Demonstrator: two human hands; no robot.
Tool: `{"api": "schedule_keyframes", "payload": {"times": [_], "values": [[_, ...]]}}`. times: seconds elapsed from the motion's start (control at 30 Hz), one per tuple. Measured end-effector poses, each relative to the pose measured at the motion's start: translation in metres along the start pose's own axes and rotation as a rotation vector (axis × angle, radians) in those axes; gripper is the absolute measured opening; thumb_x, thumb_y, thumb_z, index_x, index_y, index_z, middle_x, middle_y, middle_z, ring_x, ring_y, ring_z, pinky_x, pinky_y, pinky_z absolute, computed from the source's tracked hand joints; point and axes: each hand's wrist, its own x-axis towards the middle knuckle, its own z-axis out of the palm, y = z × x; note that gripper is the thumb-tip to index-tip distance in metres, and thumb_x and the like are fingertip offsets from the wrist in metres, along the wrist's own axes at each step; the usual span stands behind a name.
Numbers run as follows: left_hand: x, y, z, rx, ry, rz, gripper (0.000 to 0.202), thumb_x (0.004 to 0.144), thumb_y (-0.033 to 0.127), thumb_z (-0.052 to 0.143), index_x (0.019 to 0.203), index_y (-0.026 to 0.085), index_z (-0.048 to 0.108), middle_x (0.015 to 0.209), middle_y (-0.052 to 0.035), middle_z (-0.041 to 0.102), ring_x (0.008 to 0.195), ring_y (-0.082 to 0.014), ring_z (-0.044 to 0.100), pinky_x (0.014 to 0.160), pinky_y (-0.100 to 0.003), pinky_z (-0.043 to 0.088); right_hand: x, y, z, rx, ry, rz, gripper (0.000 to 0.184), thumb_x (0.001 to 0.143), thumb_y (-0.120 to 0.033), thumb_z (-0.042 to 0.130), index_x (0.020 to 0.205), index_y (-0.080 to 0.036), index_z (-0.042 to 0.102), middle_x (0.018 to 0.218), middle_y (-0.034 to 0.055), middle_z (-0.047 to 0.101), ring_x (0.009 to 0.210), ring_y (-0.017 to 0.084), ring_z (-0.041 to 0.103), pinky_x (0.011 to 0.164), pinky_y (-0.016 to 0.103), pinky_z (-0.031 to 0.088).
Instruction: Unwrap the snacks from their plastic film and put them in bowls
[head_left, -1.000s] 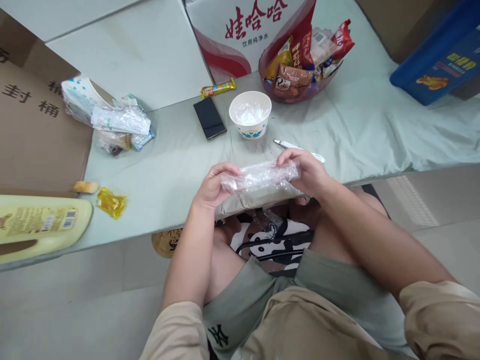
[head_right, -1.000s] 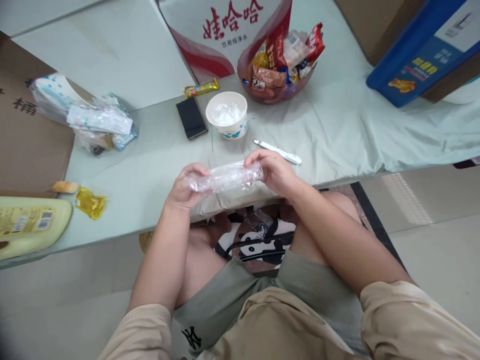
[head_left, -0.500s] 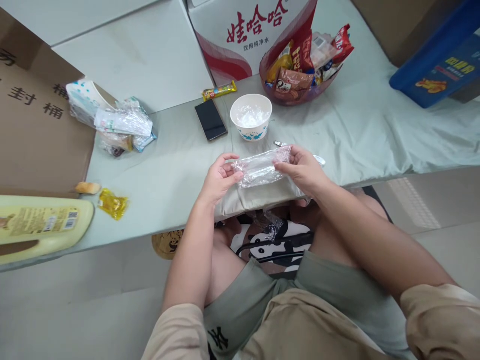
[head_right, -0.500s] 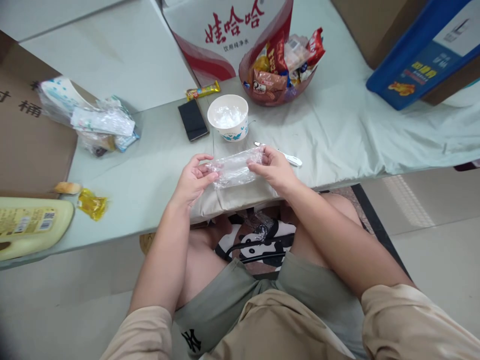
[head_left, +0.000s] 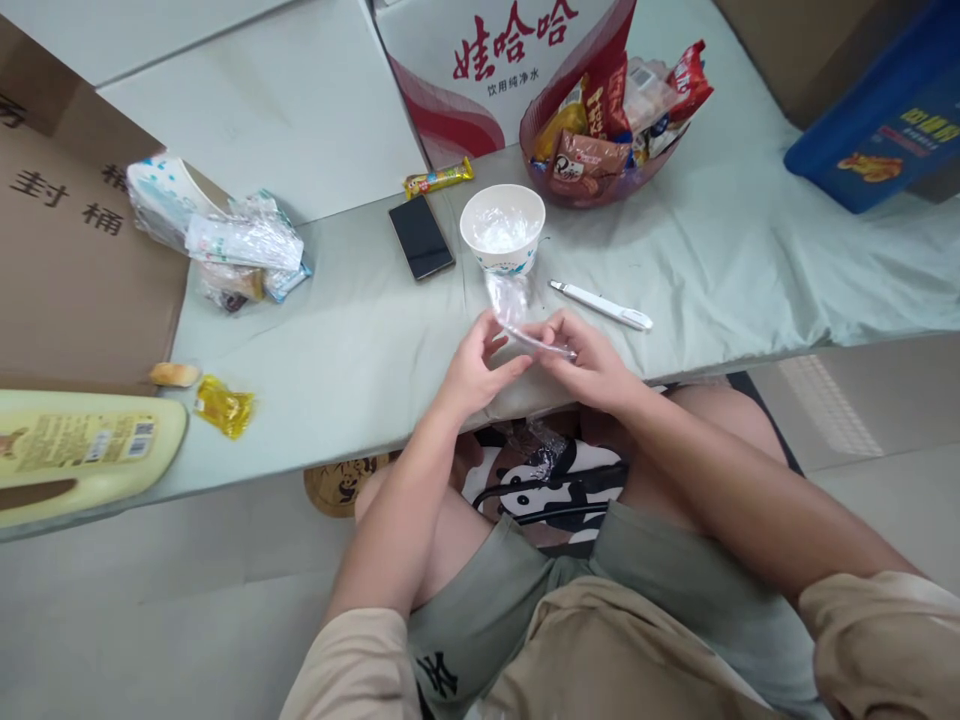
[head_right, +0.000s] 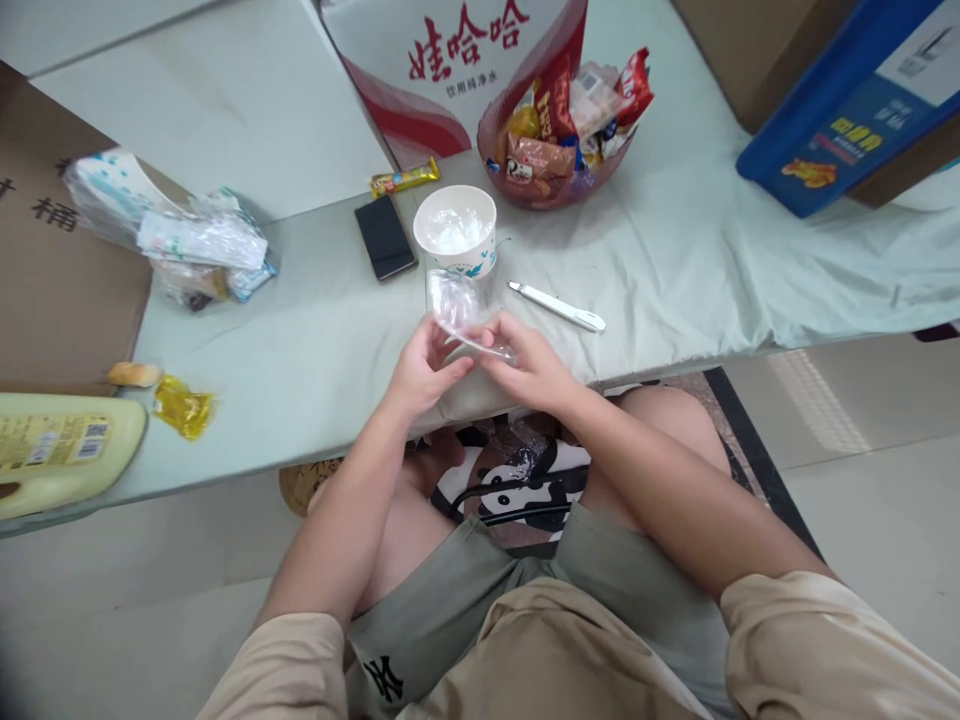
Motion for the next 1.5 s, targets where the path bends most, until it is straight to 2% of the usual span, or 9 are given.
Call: {"api": "schedule_keyframes", "payload": {"times": [0.1, 0.27, 0.4, 0.57, 0.7, 0.93, 1.1, 1.27, 1.5], "values": [[0.0, 0.001, 0.006, -0.01, -0.042, 0.027, 0.055, 0.075, 0.061, 0.082, 0.112, 0.021, 0.068, 0.114, -0.0098, 0.075, 0.108, -0.0233, 0.072, 0.096, -0.036, 0.057, 0.001, 0.001, 0.005, 0.067, -0.045, 0.103, 0.032, 0.094, -0.049, 0.059, 0.084, -0.023, 0.044, 0.072, -0.0036, 0.05, 0.064, 0.012, 0.047, 0.061, 0.027, 0.04], [-0.001, 0.011, -0.001, 0.035, -0.017, -0.02, 0.048, 0.082, 0.065, 0.073, 0.094, 0.019, 0.072, 0.088, -0.0053, 0.075, 0.079, -0.0175, 0.068, 0.072, -0.03, 0.055, 0.007, 0.001, 0.004, -0.019, 0.229, 0.187, 0.032, 0.082, -0.043, 0.073, 0.094, -0.023, 0.052, 0.09, 0.0014, 0.06, 0.08, 0.015, 0.056, 0.07, 0.029, 0.046], [-0.003, 0.016, -0.002, 0.011, -0.07, -0.161, 0.05, 0.079, 0.067, 0.075, 0.089, 0.018, 0.07, 0.08, -0.0044, 0.071, 0.071, -0.0163, 0.064, 0.064, -0.029, 0.051, 0.008, 0.002, 0.004, 0.143, 0.075, 0.283, 0.041, 0.077, -0.045, 0.076, 0.103, -0.024, 0.054, 0.09, 0.002, 0.062, 0.081, 0.016, 0.059, 0.071, 0.031, 0.048], [-0.001, 0.018, 0.0, -0.074, -0.088, -0.226, 0.053, 0.064, 0.051, 0.091, 0.098, 0.018, 0.066, 0.095, -0.0064, 0.074, 0.083, -0.018, 0.068, 0.075, -0.03, 0.056, 0.009, 0.005, 0.008, 0.161, 0.193, 0.293, 0.045, 0.074, -0.041, 0.078, 0.105, -0.025, 0.05, 0.086, -0.0014, 0.057, 0.077, 0.014, 0.057, 0.071, 0.029, 0.048], [-0.003, 0.02, -0.004, -0.025, -0.046, -0.215, 0.044, 0.064, 0.046, 0.09, 0.087, 0.018, 0.065, 0.081, -0.0016, 0.068, 0.072, -0.0148, 0.062, 0.067, -0.027, 0.052, 0.011, 0.006, 0.01, 0.319, 0.11, 0.332, 0.061, 0.069, -0.038, 0.083, 0.115, -0.026, 0.045, 0.091, -0.001, 0.063, 0.081, 0.016, 0.063, 0.074, 0.03, 0.051], [-0.004, 0.015, -0.035, 0.074, 0.404, -0.046, 0.039, 0.067, 0.041, 0.084, 0.086, 0.021, 0.056, 0.081, 0.0023, 0.062, 0.069, -0.011, 0.057, 0.067, -0.023, 0.047, 0.018, 0.016, 0.012, 0.218, 0.132, 0.371, 0.032, 0.077, -0.038, 0.066, 0.1, -0.023, 0.049, 0.081, -0.0023, 0.063, 0.074, 0.015, 0.064, 0.073, 0.032, 0.05], [0.033, 0.05, -0.05, 0.532, 0.642, 0.134, 0.03, 0.076, 0.031, 0.074, 0.074, 0.023, 0.046, 0.069, 0.0036, 0.047, 0.068, -0.0129, 0.049, 0.065, -0.024, 0.044, 0.019, 0.016, 0.011, 0.152, 0.078, 0.382, 0.02, 0.08, -0.033, 0.056, 0.096, -0.022, 0.053, 0.075, -0.0035, 0.061, 0.067, 0.013, 0.059, 0.071, 0.031, 0.046], [0.111, 0.083, -0.017, 0.929, 0.372, 0.217, 0.024, 0.075, 0.013, 0.068, 0.073, 0.023, 0.047, 0.081, -0.0026, 0.054, 0.094, -0.0229, 0.06, 0.09, -0.035, 0.048, 0.021, 0.01, 0.009, 0.109, 0.015, 0.374, 0.015, 0.082, -0.031, 0.052, 0.093, -0.022, 0.055, 0.074, -0.0028, 0.06, 0.066, 0.014, 0.055, 0.069, 0.03, 0.043], [0.187, 0.071, 0.008, 1.28, -0.184, -0.041, 0.025, 0.056, 0.002, 0.069, 0.059, 0.022, 0.053, 0.062, -0.0035, 0.053, 0.089, -0.0333, 0.066, 0.091, -0.045, 0.05, 0.024, 0.006, 0.002, 0.052, -0.015, 0.331, 0.01, 0.085, -0.028, 0.05, 0.09, -0.021, 0.056, 0.074, -0.0021, 0.06, 0.066, 0.014, 0.052, 0.066, 0.028, 0.039]]}}
